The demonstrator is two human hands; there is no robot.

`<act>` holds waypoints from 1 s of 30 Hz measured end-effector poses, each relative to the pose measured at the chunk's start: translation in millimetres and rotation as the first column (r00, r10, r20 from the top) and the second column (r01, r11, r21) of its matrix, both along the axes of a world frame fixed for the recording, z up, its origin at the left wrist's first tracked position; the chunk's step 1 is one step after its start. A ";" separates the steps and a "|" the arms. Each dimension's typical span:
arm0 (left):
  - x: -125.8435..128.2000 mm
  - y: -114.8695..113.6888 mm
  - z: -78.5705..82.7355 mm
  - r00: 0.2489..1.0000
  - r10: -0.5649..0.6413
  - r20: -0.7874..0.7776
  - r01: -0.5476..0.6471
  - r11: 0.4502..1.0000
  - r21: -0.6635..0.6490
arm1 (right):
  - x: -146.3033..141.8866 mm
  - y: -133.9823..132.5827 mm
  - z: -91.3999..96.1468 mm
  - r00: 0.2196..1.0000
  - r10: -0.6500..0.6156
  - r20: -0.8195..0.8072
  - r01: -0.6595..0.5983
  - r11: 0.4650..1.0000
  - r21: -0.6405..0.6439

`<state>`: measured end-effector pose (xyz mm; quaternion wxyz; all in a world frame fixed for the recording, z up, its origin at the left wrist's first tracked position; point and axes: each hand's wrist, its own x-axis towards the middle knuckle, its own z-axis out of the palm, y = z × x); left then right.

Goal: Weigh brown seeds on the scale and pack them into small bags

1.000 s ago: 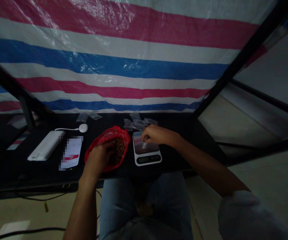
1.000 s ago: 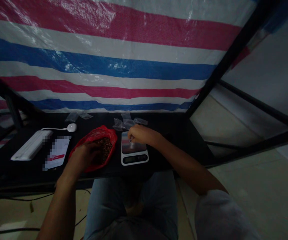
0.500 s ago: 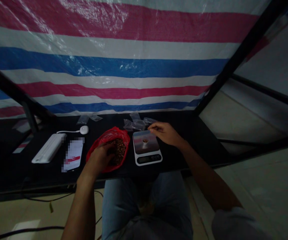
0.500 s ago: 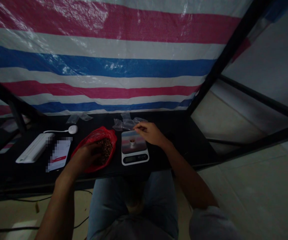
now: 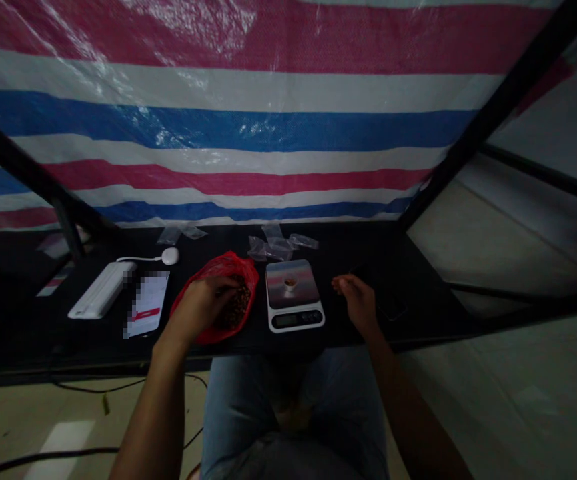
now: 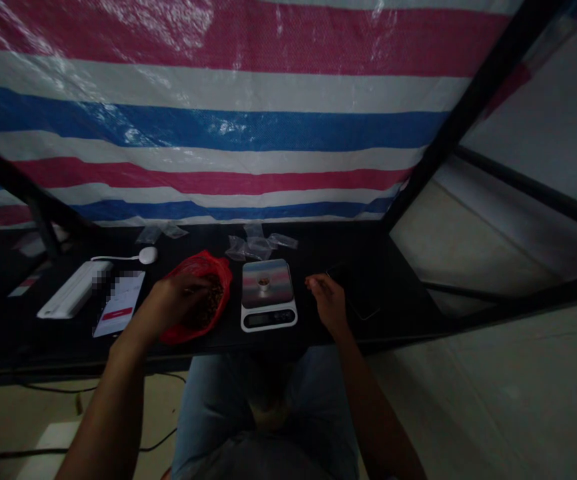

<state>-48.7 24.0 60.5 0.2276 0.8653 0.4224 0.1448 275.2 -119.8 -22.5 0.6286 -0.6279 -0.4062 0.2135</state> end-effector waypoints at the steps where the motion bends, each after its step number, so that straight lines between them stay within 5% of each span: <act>1: 6.9 -0.6 4.1 0.998 -0.045 0.045 0.044 0.999 0.018 | 0.2 0.0 -0.3 1.000 0.014 0.004 -0.014 1.000 0.005; 6: 58.2 -7.3 25.6 0.949 -0.267 0.166 0.251 0.961 0.115 | 0.4 -0.6 0.6 0.997 0.058 0.040 -0.058 0.998 -0.006; 12: 106.5 -10.4 29.2 0.908 -0.416 0.057 0.410 0.908 0.086 | -0.8 -0.8 4.1 0.997 0.050 0.053 -0.050 0.999 0.005; 30: 116.4 -6.9 15.3 0.893 -0.449 -0.029 0.450 0.893 0.024 | 1.5 -2.2 4.0 0.992 0.026 0.127 -0.022 0.999 -0.030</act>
